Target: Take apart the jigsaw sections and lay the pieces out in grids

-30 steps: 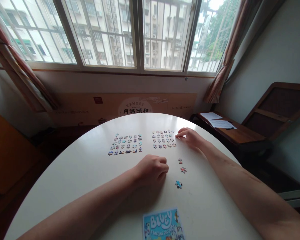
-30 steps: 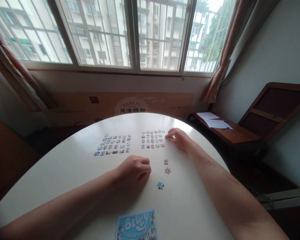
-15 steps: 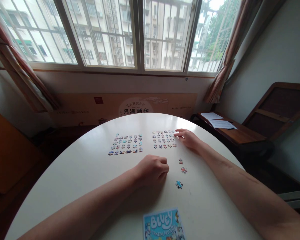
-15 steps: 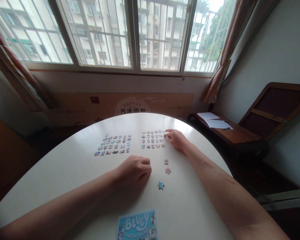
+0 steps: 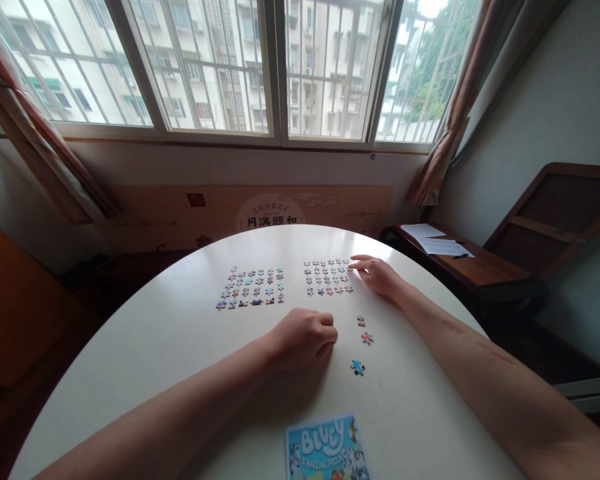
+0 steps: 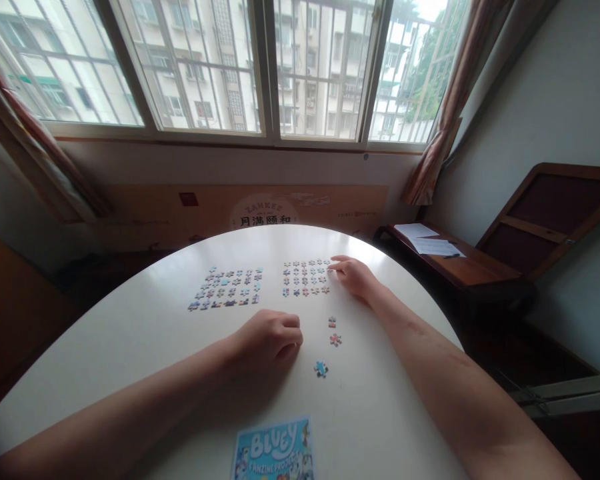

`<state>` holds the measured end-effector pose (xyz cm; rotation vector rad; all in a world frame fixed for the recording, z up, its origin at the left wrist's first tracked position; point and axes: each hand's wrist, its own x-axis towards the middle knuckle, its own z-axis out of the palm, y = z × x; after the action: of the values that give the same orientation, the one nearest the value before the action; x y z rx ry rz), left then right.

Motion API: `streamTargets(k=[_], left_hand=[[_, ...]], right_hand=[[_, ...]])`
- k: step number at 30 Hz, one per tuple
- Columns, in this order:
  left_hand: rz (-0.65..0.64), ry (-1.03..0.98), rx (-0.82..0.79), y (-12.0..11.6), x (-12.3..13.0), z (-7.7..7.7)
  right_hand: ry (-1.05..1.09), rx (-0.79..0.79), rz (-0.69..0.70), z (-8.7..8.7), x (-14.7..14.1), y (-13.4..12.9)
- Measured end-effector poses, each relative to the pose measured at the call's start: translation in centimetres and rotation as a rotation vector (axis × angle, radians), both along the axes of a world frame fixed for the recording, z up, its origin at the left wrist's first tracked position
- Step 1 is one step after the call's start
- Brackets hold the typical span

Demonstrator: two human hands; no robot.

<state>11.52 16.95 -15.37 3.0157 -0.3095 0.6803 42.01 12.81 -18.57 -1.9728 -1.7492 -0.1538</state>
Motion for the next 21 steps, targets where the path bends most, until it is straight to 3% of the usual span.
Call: streamTargets(k=[5,15,21], left_hand=[[0.002,0.004,0.001,0.0,0.0,0.0],[0.004,0.008,-0.009,0.0,0.0,0.0],[0.007,0.025,-0.003,0.0,0.0,0.0]], right_hand=[[0.004,0.01,-0.044,-0.1,0.2,0.1],[0.016,-0.016,0.002,-0.3,0.4,0.3],[0.034,0.002,-0.056,0.9,-0.3,-0.2]])
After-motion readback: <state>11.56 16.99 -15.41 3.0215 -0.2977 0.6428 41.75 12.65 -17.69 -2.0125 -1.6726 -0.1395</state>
